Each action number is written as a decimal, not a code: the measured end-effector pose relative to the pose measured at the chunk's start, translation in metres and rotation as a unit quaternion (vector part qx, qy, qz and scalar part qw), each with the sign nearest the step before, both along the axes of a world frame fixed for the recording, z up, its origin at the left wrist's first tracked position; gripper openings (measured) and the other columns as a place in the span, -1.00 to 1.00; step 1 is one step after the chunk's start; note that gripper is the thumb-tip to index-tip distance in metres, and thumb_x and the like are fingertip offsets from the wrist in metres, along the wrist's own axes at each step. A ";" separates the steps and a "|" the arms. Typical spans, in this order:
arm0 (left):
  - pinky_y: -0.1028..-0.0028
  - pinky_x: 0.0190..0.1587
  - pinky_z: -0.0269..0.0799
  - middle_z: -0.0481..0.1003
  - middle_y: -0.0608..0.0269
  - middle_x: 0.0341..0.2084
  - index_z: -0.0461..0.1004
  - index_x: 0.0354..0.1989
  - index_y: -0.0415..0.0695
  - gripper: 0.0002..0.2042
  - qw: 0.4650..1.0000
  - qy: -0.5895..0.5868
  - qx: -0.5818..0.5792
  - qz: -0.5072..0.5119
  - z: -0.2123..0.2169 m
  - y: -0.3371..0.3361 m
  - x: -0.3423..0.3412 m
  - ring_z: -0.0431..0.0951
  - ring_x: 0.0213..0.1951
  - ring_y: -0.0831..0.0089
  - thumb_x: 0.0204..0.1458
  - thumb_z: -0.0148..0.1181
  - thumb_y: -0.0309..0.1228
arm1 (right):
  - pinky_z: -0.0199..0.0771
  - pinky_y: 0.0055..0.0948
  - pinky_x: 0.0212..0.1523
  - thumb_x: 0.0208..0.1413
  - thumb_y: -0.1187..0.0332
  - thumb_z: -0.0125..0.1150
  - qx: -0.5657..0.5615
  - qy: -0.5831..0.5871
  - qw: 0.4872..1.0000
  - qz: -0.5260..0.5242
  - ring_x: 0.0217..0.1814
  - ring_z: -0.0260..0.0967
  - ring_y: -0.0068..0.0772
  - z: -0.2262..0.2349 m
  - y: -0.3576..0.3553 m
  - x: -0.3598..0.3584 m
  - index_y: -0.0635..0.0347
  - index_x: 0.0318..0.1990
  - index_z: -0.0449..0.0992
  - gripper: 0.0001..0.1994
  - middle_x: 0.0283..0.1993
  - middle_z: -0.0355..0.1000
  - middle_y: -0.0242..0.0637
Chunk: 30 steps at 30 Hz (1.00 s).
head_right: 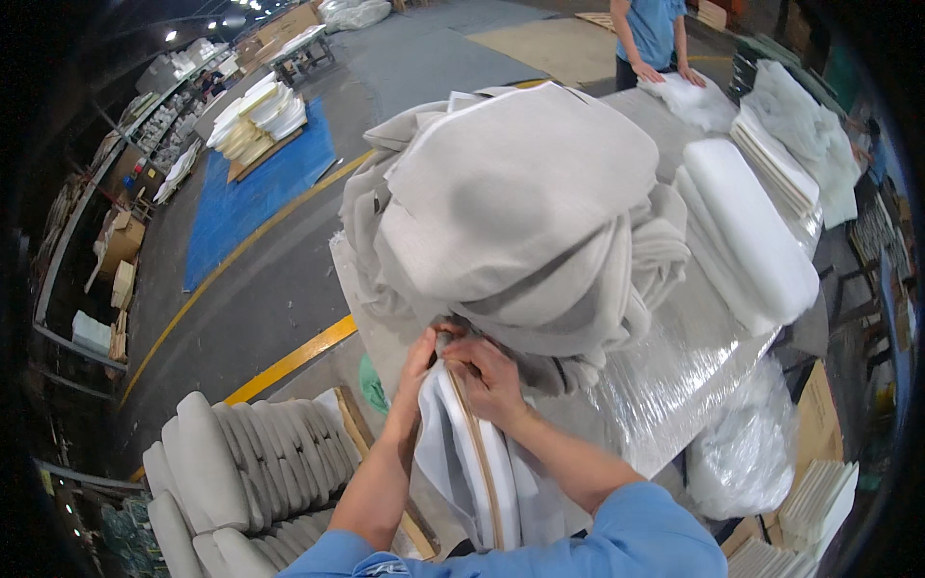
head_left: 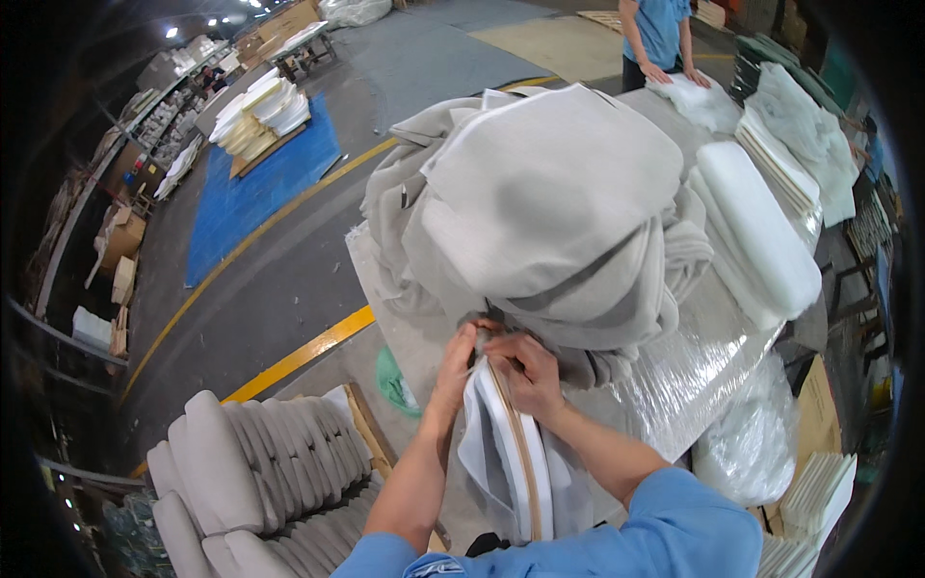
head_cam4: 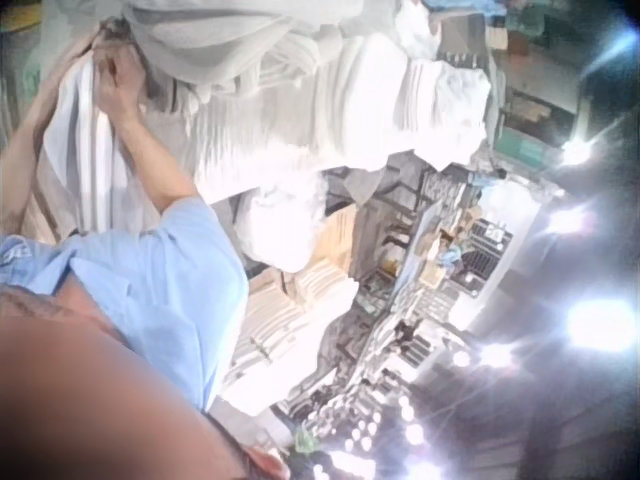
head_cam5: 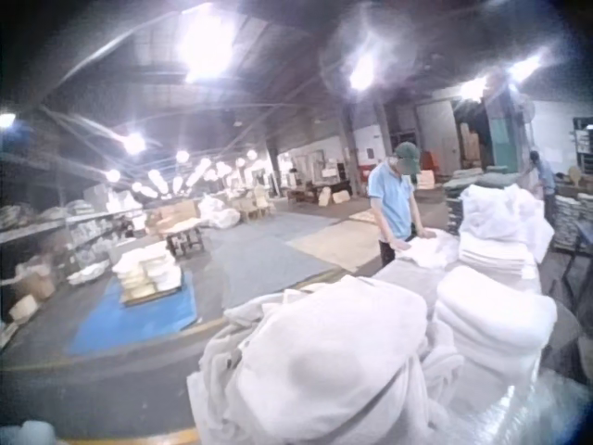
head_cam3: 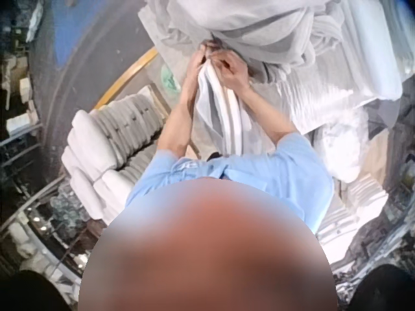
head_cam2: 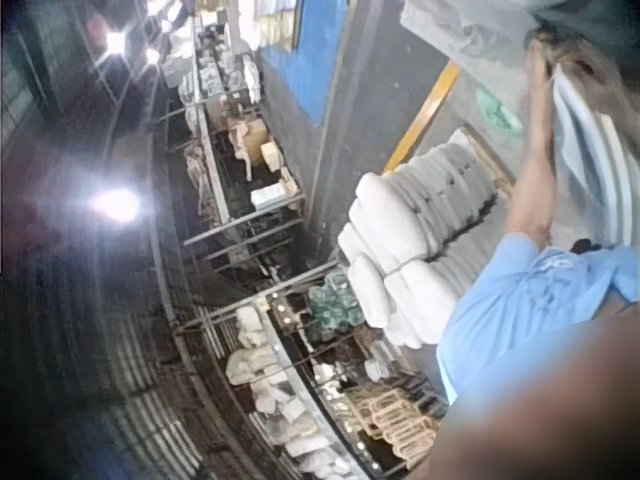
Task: The person inserts white foam cushions into gray fabric covers at a worktable in a factory. They repeatedly pick up a foam piece, open a cover, insert the foam, and adjust the cover to fit before stacking the finished cushion.
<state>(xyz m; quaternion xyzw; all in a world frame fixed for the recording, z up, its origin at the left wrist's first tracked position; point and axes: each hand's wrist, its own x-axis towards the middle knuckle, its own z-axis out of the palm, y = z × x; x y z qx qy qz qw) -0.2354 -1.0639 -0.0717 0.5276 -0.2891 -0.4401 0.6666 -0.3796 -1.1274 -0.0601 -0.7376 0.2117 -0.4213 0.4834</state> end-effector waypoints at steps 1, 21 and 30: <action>0.40 0.25 0.28 0.55 0.24 -0.01 0.53 0.00 -0.19 -0.53 1.000 -0.015 -0.002 -0.002 -0.016 0.005 0.009 0.47 0.11 0.38 0.50 -0.14 -0.02 | 0.57 -0.30 0.06 0.23 0.50 0.32 0.007 0.009 1.000 0.011 0.00 0.61 -0.17 0.002 0.003 0.002 0.24 -0.17 0.64 -0.93 -0.04 0.66 -0.22; 0.32 -0.19 0.49 0.28 0.39 -0.41 0.24 -0.38 0.02 -0.82 0.902 0.052 0.063 0.425 0.001 0.210 -0.022 0.43 -0.32 0.47 0.27 0.01 -0.30 | 0.23 -0.34 0.43 0.58 0.02 -0.22 0.356 -0.032 0.934 -0.009 0.34 0.37 -0.38 -0.026 0.092 -0.265 0.30 0.24 0.54 -0.45 0.28 0.51 -0.25; 0.26 -0.08 0.49 0.34 0.35 -0.31 0.29 -0.33 -0.03 -0.85 0.901 0.076 0.065 0.422 -0.005 0.225 -0.019 0.47 -0.18 0.42 0.27 0.04 -0.31 | 0.25 -0.42 0.37 0.55 0.19 -0.20 0.299 -0.095 0.948 -0.055 0.28 0.39 -0.43 -0.031 0.103 -0.254 0.28 0.19 0.57 -0.56 0.18 0.55 -0.29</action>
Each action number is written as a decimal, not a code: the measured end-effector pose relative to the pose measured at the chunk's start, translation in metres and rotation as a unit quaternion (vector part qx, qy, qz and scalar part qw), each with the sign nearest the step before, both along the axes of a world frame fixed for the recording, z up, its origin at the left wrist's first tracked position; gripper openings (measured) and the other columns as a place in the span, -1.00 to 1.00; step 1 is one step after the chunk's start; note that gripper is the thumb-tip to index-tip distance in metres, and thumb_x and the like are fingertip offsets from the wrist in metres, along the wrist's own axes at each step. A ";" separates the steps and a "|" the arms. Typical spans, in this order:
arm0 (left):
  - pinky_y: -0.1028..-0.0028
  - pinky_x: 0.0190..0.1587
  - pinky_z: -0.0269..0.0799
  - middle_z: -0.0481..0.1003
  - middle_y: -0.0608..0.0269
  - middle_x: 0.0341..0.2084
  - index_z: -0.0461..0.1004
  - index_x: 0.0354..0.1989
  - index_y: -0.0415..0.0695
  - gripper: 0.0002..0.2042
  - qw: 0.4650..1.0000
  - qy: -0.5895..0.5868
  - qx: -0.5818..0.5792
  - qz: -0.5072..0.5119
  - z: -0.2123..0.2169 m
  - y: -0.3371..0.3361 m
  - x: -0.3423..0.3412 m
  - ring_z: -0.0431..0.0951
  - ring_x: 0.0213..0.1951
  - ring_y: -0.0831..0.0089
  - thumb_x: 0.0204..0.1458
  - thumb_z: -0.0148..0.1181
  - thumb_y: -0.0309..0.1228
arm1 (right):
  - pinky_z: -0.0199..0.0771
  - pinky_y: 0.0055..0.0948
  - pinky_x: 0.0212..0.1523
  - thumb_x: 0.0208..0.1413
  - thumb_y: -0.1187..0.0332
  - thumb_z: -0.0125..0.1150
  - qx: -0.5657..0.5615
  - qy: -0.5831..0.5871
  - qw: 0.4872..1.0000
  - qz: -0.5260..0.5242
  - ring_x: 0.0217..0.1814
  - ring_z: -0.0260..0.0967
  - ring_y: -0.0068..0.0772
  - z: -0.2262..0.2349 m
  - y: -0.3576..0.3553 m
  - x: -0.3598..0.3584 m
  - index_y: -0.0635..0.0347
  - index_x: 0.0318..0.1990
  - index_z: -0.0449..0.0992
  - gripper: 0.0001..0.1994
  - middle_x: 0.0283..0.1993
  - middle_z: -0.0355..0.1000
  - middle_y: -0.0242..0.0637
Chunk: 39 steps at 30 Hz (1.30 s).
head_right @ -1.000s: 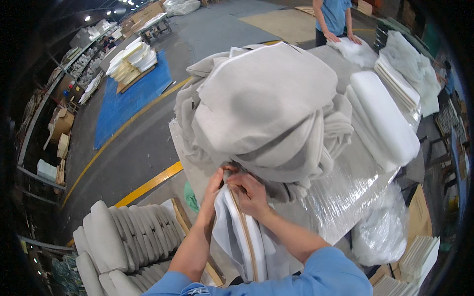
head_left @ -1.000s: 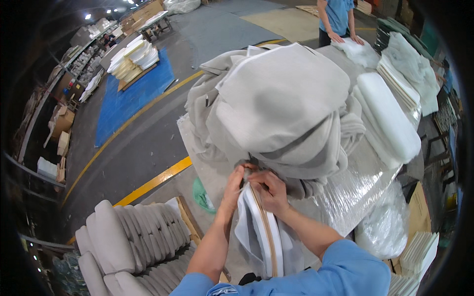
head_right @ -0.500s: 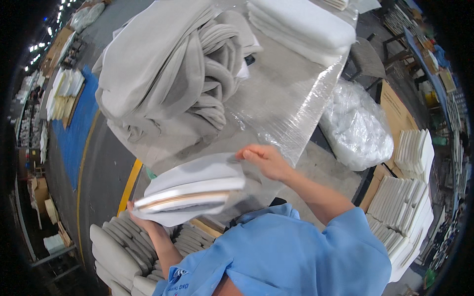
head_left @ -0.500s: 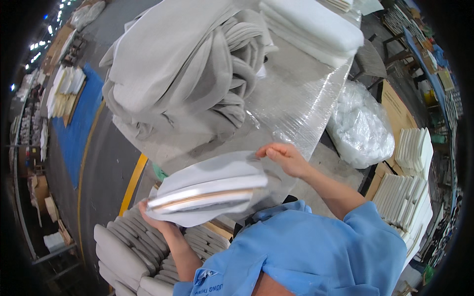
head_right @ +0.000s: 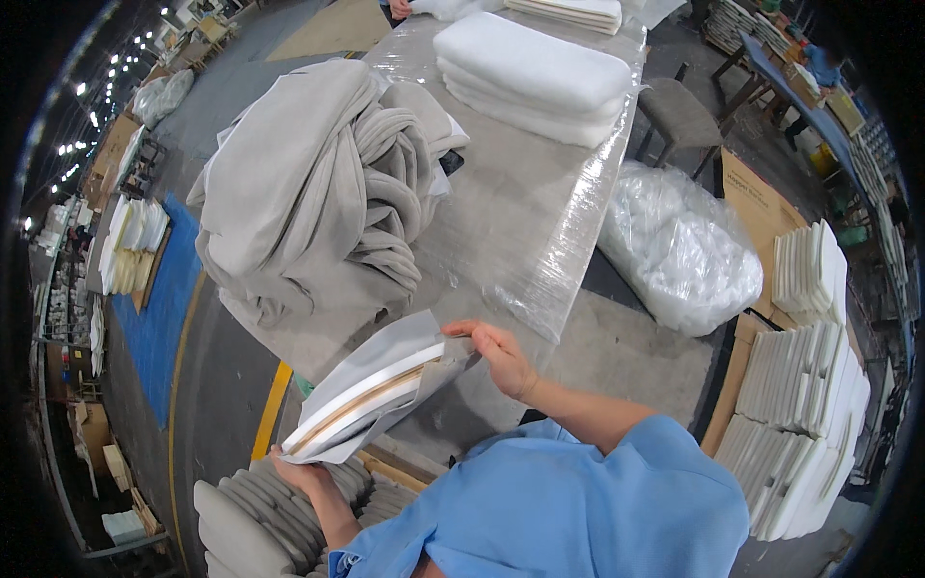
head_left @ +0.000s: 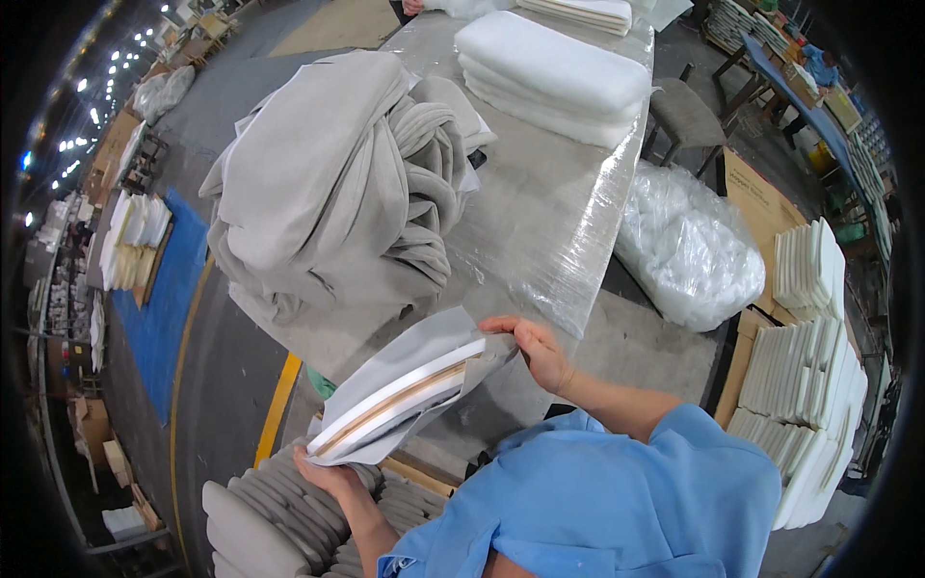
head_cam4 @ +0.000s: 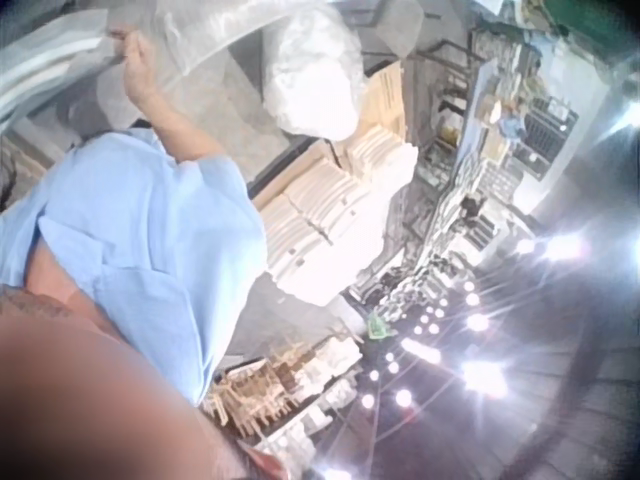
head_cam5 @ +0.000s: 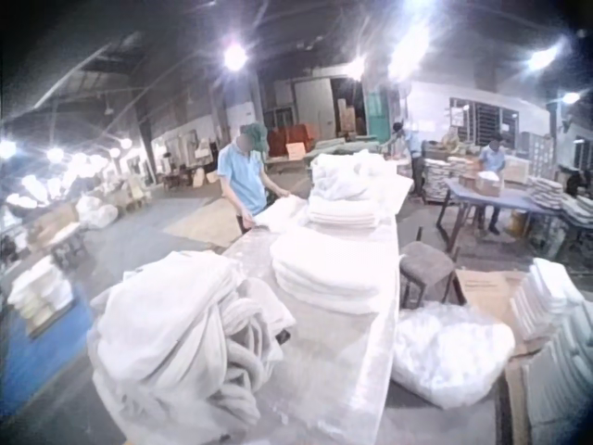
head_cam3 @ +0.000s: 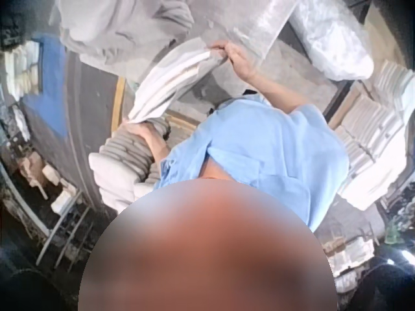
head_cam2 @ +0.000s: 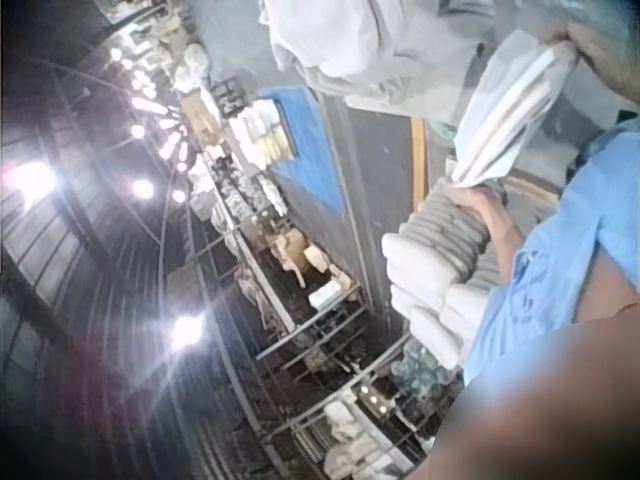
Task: The person inserts white foam cushions into gray fabric covers at a worktable in a factory. They repeatedly pick up a foam piece, open a cover, insert the foam, and adjust the cover to fit before stacking the finished cushion.
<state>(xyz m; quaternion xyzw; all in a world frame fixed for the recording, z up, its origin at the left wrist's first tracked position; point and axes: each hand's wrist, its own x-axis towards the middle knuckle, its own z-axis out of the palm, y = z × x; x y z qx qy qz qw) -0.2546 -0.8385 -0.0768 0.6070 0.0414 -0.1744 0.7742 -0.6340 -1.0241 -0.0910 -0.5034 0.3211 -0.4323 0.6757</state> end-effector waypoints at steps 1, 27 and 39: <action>0.26 -0.09 0.48 0.34 0.35 -0.31 0.29 -0.33 -0.03 -0.85 1.000 -0.011 -0.001 0.003 0.001 0.002 -0.001 0.47 -0.18 0.43 0.27 0.04 -0.31 | 0.27 -0.41 0.36 0.55 0.17 -0.19 -0.046 0.028 0.998 -0.012 0.29 0.40 -0.41 0.000 0.004 0.004 0.30 0.16 0.58 -0.55 0.18 0.55 -0.25; 0.20 0.43 0.19 0.35 -0.10 0.33 0.20 0.51 -0.22 -0.43 0.696 -0.253 0.053 -0.669 0.025 -0.214 -0.212 0.34 0.35 0.08 0.44 -0.04 -0.15 | 0.20 -0.29 0.47 0.42 0.22 0.22 -0.018 0.011 0.958 -0.286 0.52 0.18 -0.32 0.021 -0.061 -0.011 0.20 0.56 0.15 -0.34 0.49 0.28 -0.12; 0.19 0.37 0.24 0.36 0.01 0.34 0.18 0.59 0.10 -0.20 0.555 -0.105 0.173 -0.807 0.039 -0.383 -0.306 0.42 0.24 0.21 0.36 -0.27 0.38 | 0.35 -0.11 0.31 0.46 -0.34 -0.26 0.330 -0.180 0.843 -0.384 0.21 0.39 -0.23 -0.065 -0.163 -0.037 0.10 0.47 0.29 -0.24 0.17 0.49 -0.15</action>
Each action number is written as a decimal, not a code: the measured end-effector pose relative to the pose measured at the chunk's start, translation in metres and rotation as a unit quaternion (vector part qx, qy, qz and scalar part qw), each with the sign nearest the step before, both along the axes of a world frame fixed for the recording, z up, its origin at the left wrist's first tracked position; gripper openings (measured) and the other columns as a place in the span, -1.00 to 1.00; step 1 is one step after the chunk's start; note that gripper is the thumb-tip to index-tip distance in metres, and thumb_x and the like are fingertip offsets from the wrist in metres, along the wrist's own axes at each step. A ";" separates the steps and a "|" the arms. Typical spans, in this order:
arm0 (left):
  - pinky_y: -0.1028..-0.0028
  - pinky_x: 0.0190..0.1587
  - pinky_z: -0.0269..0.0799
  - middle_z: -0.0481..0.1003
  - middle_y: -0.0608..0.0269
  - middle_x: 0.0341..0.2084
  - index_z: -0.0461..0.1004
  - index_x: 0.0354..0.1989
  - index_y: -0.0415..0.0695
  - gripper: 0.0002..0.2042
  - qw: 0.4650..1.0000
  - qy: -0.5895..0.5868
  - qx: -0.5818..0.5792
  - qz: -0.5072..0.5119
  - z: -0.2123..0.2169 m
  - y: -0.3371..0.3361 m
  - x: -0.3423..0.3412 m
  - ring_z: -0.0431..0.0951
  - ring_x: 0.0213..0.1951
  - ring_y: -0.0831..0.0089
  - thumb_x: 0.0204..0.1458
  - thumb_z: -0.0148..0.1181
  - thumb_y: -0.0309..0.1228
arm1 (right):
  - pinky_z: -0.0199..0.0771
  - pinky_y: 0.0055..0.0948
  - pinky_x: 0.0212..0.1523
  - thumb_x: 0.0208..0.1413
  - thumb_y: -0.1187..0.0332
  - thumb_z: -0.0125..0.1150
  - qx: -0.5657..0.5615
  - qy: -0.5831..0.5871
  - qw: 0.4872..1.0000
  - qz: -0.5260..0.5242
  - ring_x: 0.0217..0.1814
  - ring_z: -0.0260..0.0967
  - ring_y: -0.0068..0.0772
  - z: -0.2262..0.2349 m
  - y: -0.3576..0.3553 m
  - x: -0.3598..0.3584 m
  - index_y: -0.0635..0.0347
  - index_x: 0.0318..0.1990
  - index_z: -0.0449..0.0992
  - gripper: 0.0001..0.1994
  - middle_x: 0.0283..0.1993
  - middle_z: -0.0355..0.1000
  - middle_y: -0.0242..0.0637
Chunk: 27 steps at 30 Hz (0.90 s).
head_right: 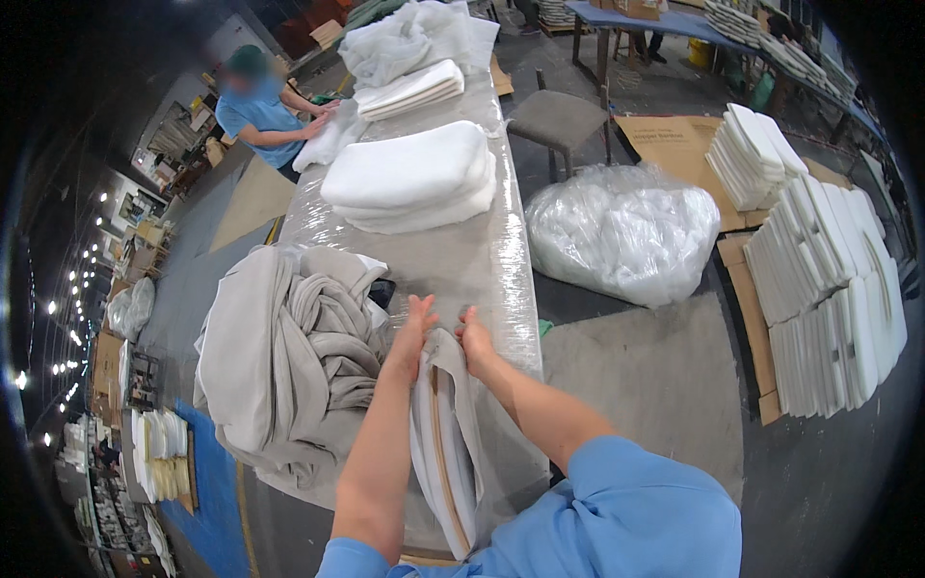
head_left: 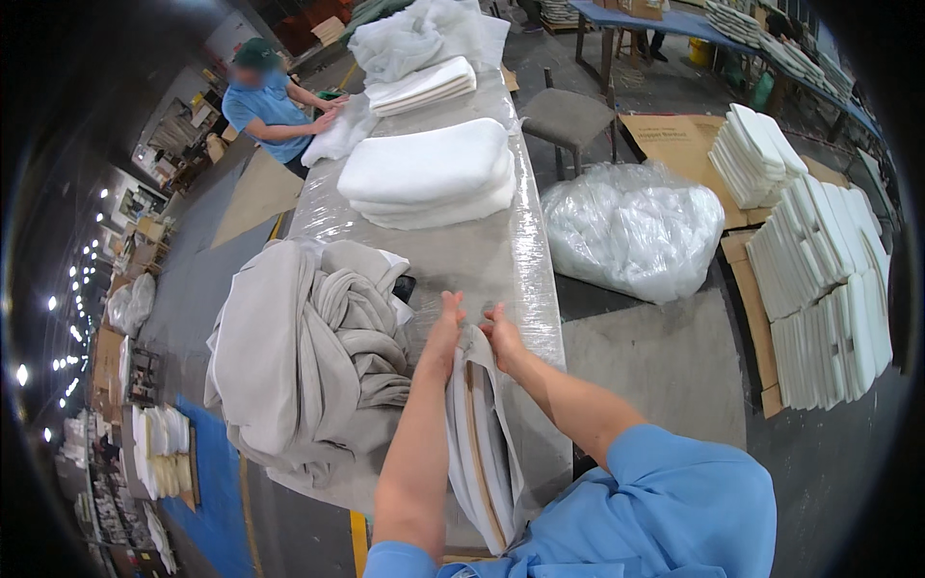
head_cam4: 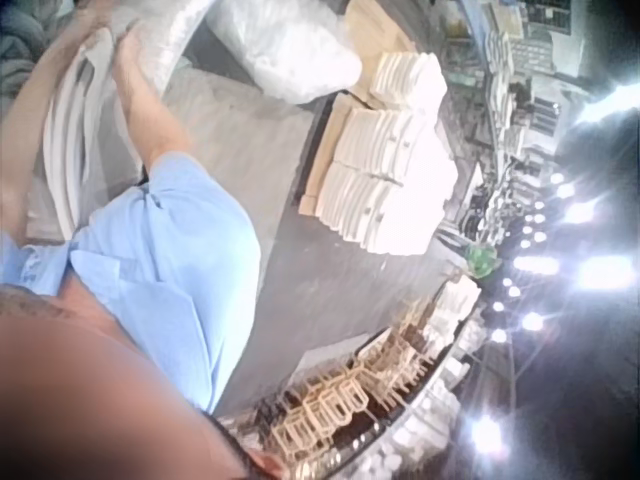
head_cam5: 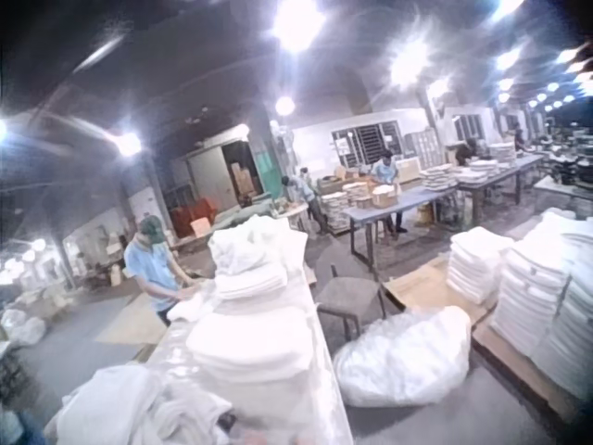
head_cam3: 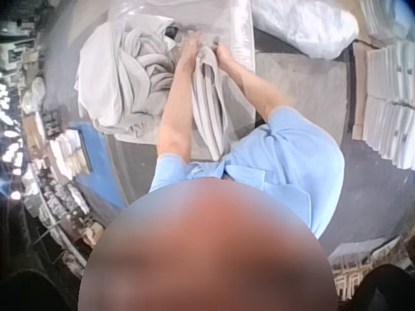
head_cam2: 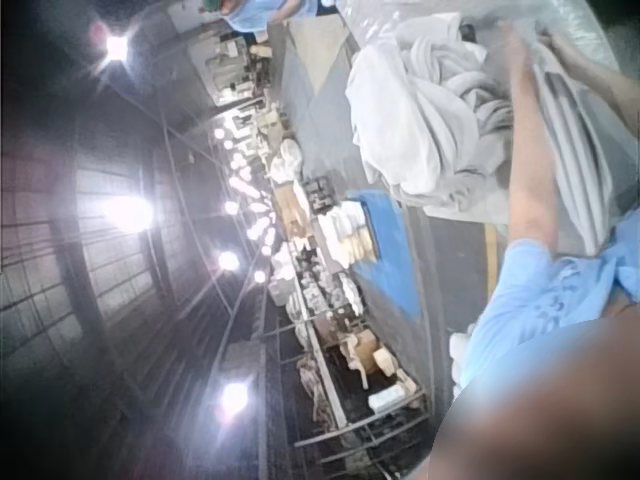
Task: The person inserts white foam cushions into gray fabric covers at a worktable in a factory. They repeatedly pick up a foam piece, open a cover, insert the foam, and adjust the cover to fit before stacking the finished cushion.
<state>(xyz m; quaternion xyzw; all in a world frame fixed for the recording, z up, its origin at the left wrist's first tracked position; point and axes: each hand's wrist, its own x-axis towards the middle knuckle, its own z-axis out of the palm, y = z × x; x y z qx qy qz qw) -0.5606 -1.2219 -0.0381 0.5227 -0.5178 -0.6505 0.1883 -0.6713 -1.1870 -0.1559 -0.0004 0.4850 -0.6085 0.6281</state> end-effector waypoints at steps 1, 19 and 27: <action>0.20 0.37 0.24 0.39 0.02 0.32 0.18 0.59 0.09 -0.19 0.999 -0.032 -0.012 -0.009 -0.011 -0.002 0.006 0.42 0.23 0.22 0.37 -0.29 0.39 | 0.38 -0.09 0.32 0.46 -0.36 -0.29 0.005 -0.043 0.999 -0.013 0.18 0.41 -0.22 0.008 -0.006 0.019 0.13 0.52 0.21 -0.20 0.23 0.44 -0.06; 0.34 0.36 0.29 0.43 0.00 0.34 0.32 0.47 -0.23 -0.40 0.985 0.140 -0.014 0.096 -0.073 0.006 0.042 0.48 0.29 0.30 0.47 -0.02 0.00 | 0.13 -0.19 0.46 0.47 -0.30 -0.19 -0.210 0.202 0.951 0.108 0.54 0.07 -0.13 0.074 0.002 0.032 0.09 0.64 -0.07 -0.17 0.56 0.04 0.02; 0.37 0.43 0.24 0.48 0.07 0.28 0.43 0.36 -0.26 -0.42 0.951 0.289 -0.083 0.072 -0.025 0.078 0.073 0.42 0.34 0.33 0.09 0.02 -0.69 | 0.11 -0.06 0.56 0.18 0.18 0.43 -0.210 0.465 0.834 0.211 0.63 -0.01 0.10 0.118 0.106 0.023 0.26 0.55 0.01 -0.09 0.56 -0.01 0.15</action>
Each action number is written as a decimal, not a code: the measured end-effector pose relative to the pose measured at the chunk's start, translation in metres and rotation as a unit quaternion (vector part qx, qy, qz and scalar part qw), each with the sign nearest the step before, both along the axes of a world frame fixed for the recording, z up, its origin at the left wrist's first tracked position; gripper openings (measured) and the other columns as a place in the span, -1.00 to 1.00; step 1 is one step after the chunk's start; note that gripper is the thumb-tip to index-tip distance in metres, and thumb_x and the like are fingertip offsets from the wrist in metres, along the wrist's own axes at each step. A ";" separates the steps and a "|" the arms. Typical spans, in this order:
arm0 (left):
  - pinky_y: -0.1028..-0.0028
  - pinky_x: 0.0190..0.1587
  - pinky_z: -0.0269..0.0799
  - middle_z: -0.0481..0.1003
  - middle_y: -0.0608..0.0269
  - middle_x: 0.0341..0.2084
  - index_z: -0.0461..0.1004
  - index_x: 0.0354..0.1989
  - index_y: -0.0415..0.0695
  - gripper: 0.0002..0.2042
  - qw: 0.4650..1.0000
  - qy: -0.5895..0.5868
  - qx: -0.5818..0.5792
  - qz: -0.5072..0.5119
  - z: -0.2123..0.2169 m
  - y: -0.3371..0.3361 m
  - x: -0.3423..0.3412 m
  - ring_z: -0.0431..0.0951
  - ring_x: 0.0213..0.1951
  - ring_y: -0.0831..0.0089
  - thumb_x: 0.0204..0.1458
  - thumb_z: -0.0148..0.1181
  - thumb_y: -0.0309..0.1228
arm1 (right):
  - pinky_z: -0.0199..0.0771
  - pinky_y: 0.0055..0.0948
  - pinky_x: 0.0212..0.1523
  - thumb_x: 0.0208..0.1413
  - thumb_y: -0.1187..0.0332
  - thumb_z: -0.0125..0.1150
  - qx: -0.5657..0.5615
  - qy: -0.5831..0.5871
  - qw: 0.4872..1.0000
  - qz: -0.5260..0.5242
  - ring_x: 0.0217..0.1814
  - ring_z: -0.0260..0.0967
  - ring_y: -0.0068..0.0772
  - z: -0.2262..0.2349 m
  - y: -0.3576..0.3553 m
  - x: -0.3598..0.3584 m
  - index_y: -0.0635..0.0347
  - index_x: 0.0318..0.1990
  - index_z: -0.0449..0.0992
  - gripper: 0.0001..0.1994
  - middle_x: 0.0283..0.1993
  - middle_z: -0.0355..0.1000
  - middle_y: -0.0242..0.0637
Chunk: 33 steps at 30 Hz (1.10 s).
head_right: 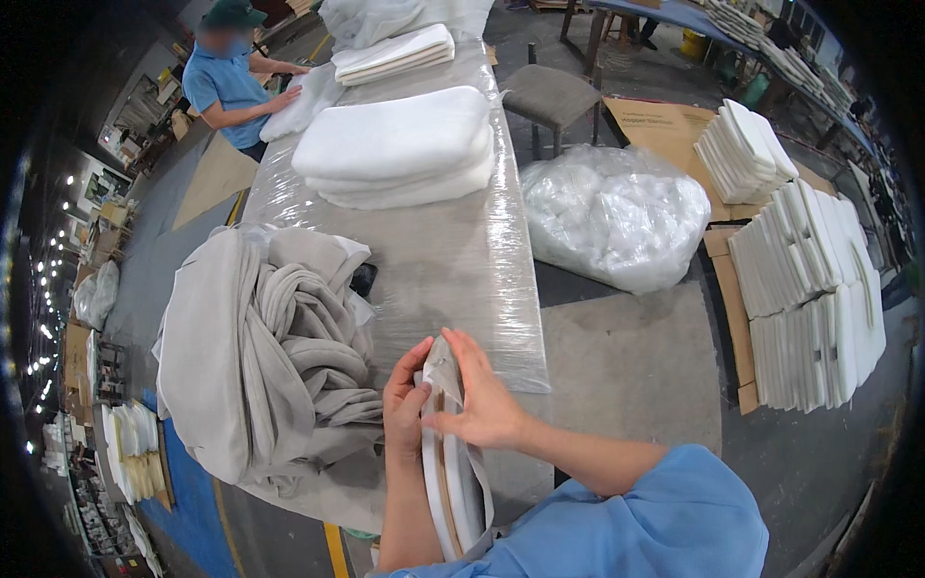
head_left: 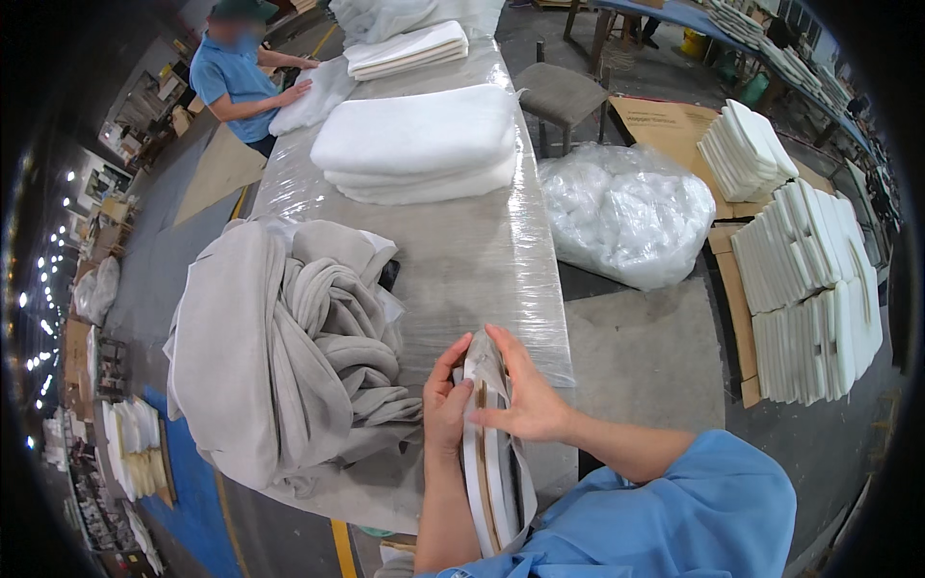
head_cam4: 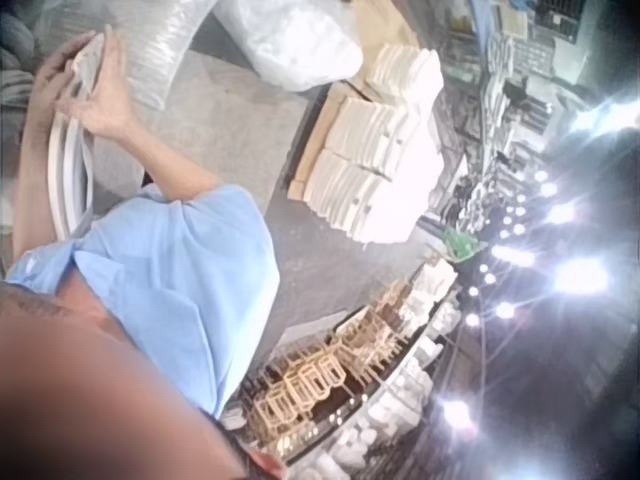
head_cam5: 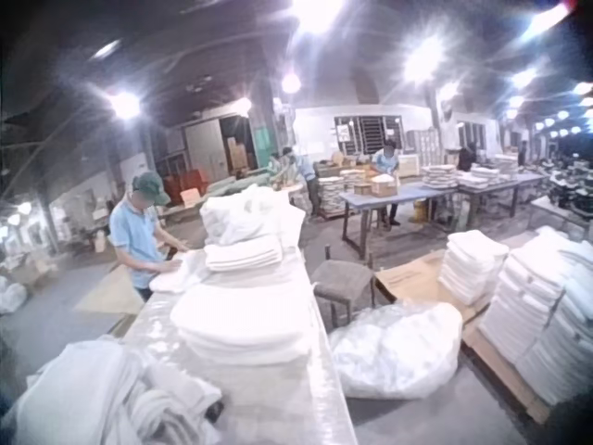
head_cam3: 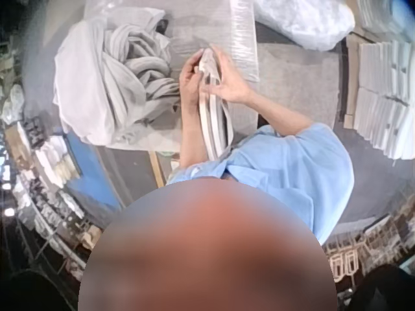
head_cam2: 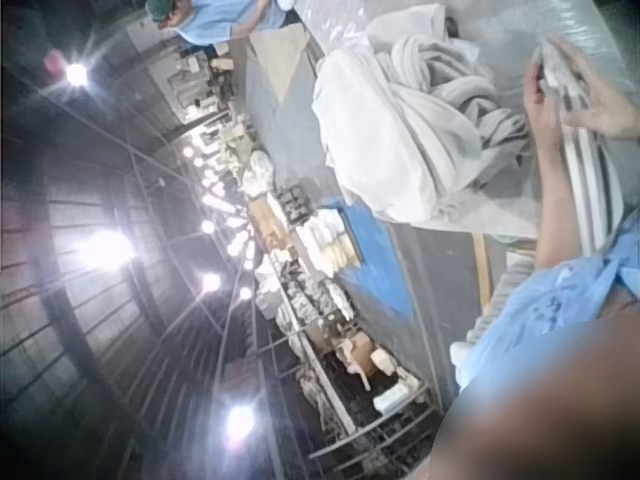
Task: The person inserts white foam cushions into gray fabric covers at a worktable in a factory. They repeatedly pick up a foam piece, open a cover, insert the foam, and adjust the cover to fit before stacking the finished cushion.
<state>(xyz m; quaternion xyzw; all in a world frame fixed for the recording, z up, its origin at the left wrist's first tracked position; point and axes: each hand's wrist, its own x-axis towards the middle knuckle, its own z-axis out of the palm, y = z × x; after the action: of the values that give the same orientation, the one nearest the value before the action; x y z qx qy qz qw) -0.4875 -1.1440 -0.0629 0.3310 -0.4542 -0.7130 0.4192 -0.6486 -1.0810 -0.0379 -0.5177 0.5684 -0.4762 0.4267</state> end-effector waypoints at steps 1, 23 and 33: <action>0.37 0.42 0.25 0.48 0.07 0.28 0.44 0.35 -0.26 -0.44 0.999 -0.032 -0.026 0.000 0.000 0.000 0.000 0.43 0.33 0.33 0.09 0.04 -0.70 | 0.18 -0.06 0.53 0.14 0.21 0.46 0.004 0.008 1.000 -0.009 0.59 0.07 0.13 -0.001 0.001 0.001 0.27 0.52 0.08 -0.12 0.55 0.01 0.15; 0.48 -0.02 0.49 0.60 0.17 -0.14 0.63 -0.18 -0.24 -0.86 0.958 -0.180 -0.158 0.155 -0.012 0.014 -0.026 0.59 -0.12 0.42 0.16 0.24 -0.73 | 0.45 0.02 -0.41 0.34 0.29 0.19 -0.096 0.200 0.971 0.089 -0.42 0.46 0.12 0.002 0.000 -0.014 0.18 -0.19 0.45 -0.84 -0.37 0.46 -0.07; 0.49 0.03 0.49 0.59 0.19 -0.11 0.60 -0.13 -0.22 -0.81 0.946 -0.212 -0.203 0.141 -0.015 0.002 -0.028 0.57 -0.09 0.49 0.19 0.18 -0.75 | 0.45 -0.41 0.03 0.51 0.14 0.03 -0.031 -0.145 0.989 -0.009 -0.13 0.44 -0.51 -0.043 -0.079 -0.051 0.27 -0.20 0.60 -0.63 -0.26 0.54 -0.34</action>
<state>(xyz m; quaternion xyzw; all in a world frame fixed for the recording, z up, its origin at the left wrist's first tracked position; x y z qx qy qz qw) -0.5153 -1.1420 -0.0779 0.4434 -0.6161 -0.4527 0.4678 -0.6996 -1.1598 -0.0810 -0.4511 0.4898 -0.5674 0.4845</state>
